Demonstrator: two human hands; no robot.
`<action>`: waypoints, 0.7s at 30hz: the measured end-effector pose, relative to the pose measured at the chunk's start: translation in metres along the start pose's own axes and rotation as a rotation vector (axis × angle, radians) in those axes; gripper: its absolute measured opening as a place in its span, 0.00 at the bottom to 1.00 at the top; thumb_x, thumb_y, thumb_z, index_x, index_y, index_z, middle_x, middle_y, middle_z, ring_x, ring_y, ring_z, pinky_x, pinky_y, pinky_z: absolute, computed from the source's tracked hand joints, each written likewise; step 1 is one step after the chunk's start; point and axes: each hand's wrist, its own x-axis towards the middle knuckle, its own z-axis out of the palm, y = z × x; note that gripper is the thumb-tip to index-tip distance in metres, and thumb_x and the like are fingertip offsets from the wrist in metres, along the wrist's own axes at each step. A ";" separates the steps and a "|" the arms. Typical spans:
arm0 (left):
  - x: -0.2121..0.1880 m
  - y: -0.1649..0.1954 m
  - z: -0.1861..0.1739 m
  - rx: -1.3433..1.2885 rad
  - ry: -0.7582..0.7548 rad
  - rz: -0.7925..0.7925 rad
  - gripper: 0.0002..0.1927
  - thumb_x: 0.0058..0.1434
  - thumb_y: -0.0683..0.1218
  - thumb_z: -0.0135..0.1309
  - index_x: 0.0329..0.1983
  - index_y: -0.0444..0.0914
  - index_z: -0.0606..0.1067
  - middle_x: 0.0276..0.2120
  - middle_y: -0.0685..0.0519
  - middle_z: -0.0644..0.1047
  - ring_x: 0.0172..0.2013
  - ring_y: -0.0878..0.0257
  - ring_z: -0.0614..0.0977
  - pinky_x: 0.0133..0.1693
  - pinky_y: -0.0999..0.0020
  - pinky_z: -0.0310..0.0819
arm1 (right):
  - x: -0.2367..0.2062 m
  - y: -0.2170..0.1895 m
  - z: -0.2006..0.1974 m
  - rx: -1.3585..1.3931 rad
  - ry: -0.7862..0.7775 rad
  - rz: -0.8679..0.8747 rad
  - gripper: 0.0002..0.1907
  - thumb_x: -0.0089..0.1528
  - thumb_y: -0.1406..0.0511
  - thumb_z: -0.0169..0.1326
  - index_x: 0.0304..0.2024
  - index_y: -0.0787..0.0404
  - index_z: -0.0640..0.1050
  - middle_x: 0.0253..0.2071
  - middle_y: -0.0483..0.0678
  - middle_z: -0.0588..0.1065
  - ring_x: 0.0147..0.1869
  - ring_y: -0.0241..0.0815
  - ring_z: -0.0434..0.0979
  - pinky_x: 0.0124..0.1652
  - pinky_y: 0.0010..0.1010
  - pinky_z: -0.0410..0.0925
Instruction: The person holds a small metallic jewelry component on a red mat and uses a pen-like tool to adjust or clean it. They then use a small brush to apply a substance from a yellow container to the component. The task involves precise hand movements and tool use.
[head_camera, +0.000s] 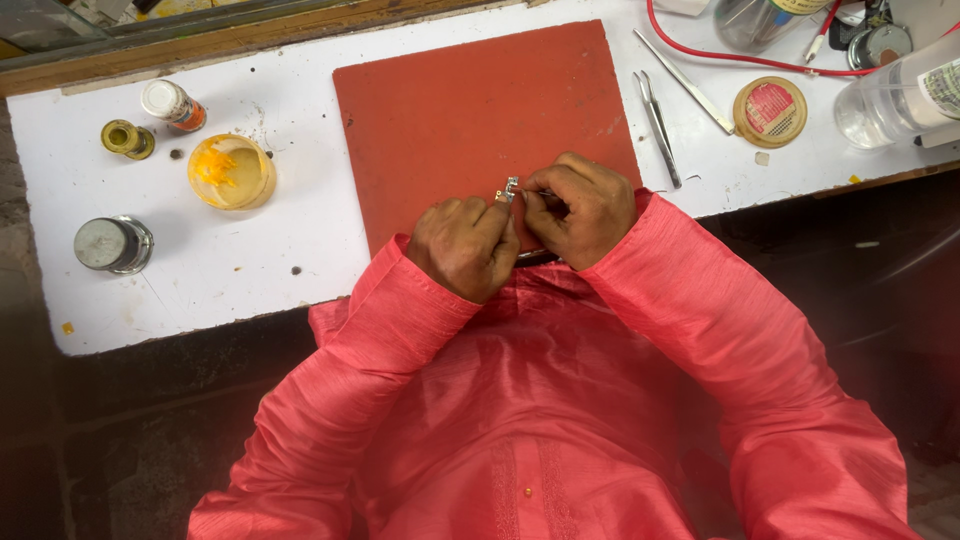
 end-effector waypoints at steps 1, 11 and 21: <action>0.000 0.000 0.000 0.000 -0.004 -0.002 0.07 0.60 0.37 0.59 0.28 0.35 0.74 0.23 0.51 0.71 0.25 0.56 0.74 0.30 0.59 0.70 | 0.000 -0.001 0.000 -0.016 -0.001 -0.004 0.05 0.60 0.72 0.65 0.36 0.64 0.80 0.31 0.47 0.75 0.29 0.38 0.77 0.27 0.27 0.70; 0.000 -0.001 -0.001 -0.003 -0.019 0.004 0.07 0.61 0.38 0.60 0.29 0.36 0.74 0.23 0.51 0.71 0.26 0.56 0.75 0.31 0.58 0.70 | 0.001 -0.004 -0.002 -0.049 -0.005 -0.036 0.05 0.60 0.71 0.64 0.38 0.64 0.81 0.31 0.48 0.75 0.29 0.41 0.76 0.27 0.30 0.68; -0.001 -0.001 0.000 -0.019 -0.007 0.000 0.08 0.62 0.38 0.60 0.28 0.35 0.74 0.23 0.51 0.71 0.26 0.56 0.74 0.31 0.59 0.70 | -0.003 0.001 0.002 -0.057 0.022 -0.034 0.05 0.60 0.72 0.65 0.35 0.63 0.80 0.30 0.47 0.75 0.27 0.39 0.75 0.25 0.28 0.68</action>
